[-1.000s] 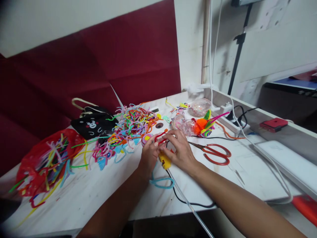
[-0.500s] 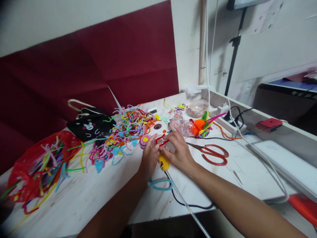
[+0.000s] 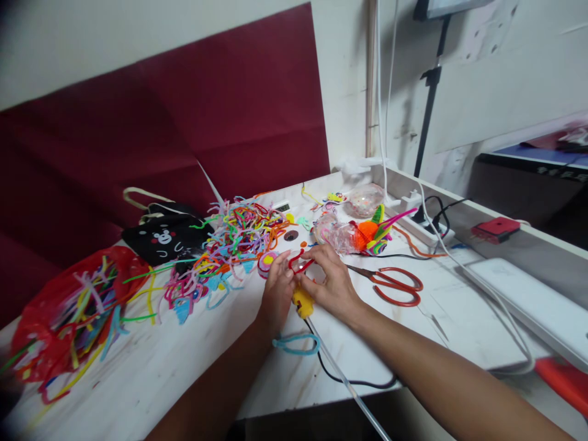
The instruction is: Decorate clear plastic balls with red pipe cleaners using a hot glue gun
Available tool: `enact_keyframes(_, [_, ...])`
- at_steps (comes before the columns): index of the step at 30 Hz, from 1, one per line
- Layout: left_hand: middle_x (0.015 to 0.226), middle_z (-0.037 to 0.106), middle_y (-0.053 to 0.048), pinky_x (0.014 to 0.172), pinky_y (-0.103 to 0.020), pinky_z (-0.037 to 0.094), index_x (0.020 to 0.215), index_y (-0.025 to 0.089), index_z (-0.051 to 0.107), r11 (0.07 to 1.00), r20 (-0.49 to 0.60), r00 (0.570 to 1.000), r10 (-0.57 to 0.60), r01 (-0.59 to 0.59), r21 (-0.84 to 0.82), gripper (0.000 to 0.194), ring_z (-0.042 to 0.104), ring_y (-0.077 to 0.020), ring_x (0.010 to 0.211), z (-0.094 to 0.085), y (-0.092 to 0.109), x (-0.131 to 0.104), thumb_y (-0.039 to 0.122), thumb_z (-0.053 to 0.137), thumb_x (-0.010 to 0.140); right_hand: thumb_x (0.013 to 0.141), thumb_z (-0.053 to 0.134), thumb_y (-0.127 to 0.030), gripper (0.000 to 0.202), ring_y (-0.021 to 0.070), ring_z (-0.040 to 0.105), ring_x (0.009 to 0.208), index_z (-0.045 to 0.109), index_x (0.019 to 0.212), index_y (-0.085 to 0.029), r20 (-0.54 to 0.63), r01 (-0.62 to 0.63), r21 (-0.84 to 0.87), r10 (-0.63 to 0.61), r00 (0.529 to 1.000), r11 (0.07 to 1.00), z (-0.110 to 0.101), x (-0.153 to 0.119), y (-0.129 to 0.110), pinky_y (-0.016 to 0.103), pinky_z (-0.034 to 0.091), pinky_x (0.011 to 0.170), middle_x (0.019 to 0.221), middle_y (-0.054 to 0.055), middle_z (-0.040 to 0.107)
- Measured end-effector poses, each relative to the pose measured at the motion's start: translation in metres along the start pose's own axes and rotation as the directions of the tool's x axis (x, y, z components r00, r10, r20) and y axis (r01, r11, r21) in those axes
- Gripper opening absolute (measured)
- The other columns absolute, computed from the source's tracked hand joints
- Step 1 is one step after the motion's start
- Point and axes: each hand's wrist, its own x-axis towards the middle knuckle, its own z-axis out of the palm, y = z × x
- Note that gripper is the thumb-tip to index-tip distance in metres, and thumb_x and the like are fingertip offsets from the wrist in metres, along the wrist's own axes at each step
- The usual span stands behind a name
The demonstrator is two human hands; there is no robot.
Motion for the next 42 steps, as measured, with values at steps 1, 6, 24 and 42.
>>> enact_keyframes(1, [0.138,0.064,-0.009,0.107,-0.039,0.051,0.136,0.029,0.060,1.000,-0.012,1.000,-0.001,0.000,-0.008,0.052,0.063,-0.0252,0.128,0.000,0.001,0.000,0.041,0.076,0.089,0.090,0.076,-0.022,0.026,0.0264,0.068,0.106,0.068,0.114,-0.027,0.003,-0.002,0.004,0.002,1.000,1.000,0.000,0.000,0.000,0.044,0.060,0.090,0.111,0.009,0.068])
enact_keyframes(6, [0.128,0.066,-0.007,0.093,-0.034,0.055,0.133,0.028,0.062,0.999,-0.088,0.996,-0.017,0.020,0.033,0.048,0.067,-0.0217,0.111,0.000,0.003,0.001,0.042,0.075,0.089,0.089,0.075,-0.022,0.026,0.0263,0.068,0.106,0.068,0.113,-0.027,0.006,-0.014,0.019,0.014,1.000,1.000,0.001,0.000,-0.002,0.044,0.059,0.092,0.111,0.008,0.069])
enact_keyframes(24, [0.126,0.068,-0.007,0.095,-0.033,0.057,0.133,0.027,0.063,0.999,-0.085,0.996,0.006,-0.002,0.047,0.053,0.069,-0.0218,0.111,-0.003,0.001,0.001,0.044,0.081,0.086,0.084,0.077,-0.025,0.033,0.0255,0.071,0.102,0.067,0.115,-0.025,-0.017,-0.157,0.118,0.160,0.987,0.981,0.003,0.000,-0.002,0.041,0.062,0.087,0.110,0.007,0.072])
enact_keyframes(42, [0.135,0.062,-0.012,0.097,-0.039,0.057,0.139,0.026,0.060,0.999,-0.045,0.998,0.044,-0.043,0.032,0.082,0.070,-0.0282,0.116,-0.004,0.012,0.006,0.032,0.096,0.066,0.085,0.077,-0.025,0.046,0.0262,0.072,0.100,0.062,0.129,-0.029,0.005,-0.067,0.054,0.067,0.998,0.996,-0.003,0.002,0.000,0.043,0.063,0.085,0.113,0.007,0.070])
